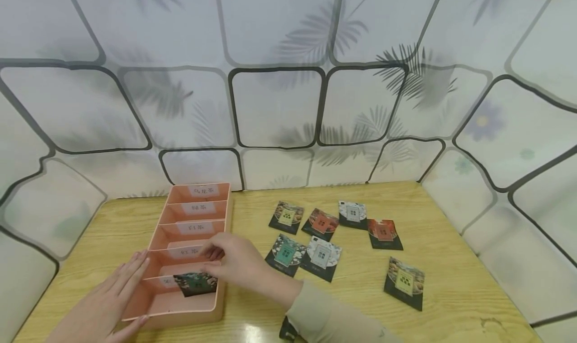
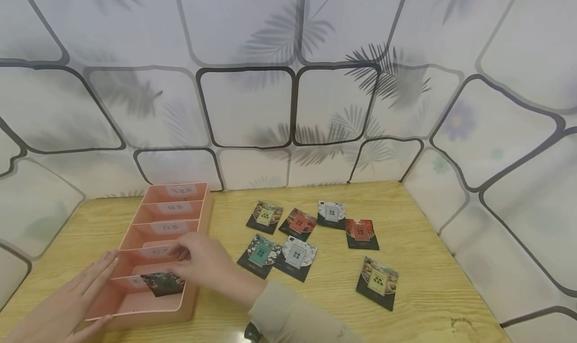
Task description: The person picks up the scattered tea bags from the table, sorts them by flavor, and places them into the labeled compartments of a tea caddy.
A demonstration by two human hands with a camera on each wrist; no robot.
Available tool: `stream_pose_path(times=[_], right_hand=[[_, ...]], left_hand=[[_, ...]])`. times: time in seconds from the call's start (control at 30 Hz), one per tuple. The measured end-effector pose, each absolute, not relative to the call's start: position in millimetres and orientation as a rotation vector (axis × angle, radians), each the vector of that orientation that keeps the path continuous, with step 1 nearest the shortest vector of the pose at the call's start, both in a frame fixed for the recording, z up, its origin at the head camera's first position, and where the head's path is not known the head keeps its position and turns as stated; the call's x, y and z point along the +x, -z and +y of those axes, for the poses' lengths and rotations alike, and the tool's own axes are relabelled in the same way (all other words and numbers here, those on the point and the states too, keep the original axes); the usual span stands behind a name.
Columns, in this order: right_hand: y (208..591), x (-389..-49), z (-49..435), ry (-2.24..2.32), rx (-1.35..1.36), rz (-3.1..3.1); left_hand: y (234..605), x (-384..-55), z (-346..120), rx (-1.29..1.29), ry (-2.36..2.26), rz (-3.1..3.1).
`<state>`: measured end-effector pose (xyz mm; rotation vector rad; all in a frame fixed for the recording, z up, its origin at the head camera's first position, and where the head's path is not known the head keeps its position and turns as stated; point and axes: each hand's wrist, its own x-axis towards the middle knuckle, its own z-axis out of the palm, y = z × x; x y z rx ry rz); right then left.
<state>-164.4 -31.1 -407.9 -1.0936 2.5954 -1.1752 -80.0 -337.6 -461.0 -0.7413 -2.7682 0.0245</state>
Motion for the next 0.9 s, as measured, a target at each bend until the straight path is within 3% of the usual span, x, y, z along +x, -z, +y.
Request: stream_pose_path(times=[0.9], right_hand=[[397.1, -196.7, 41.4, 1.411, -0.875, 2.63]], left_hand=[[468.7, -84.0, -341.7, -0.777, -0.02, -2.707]])
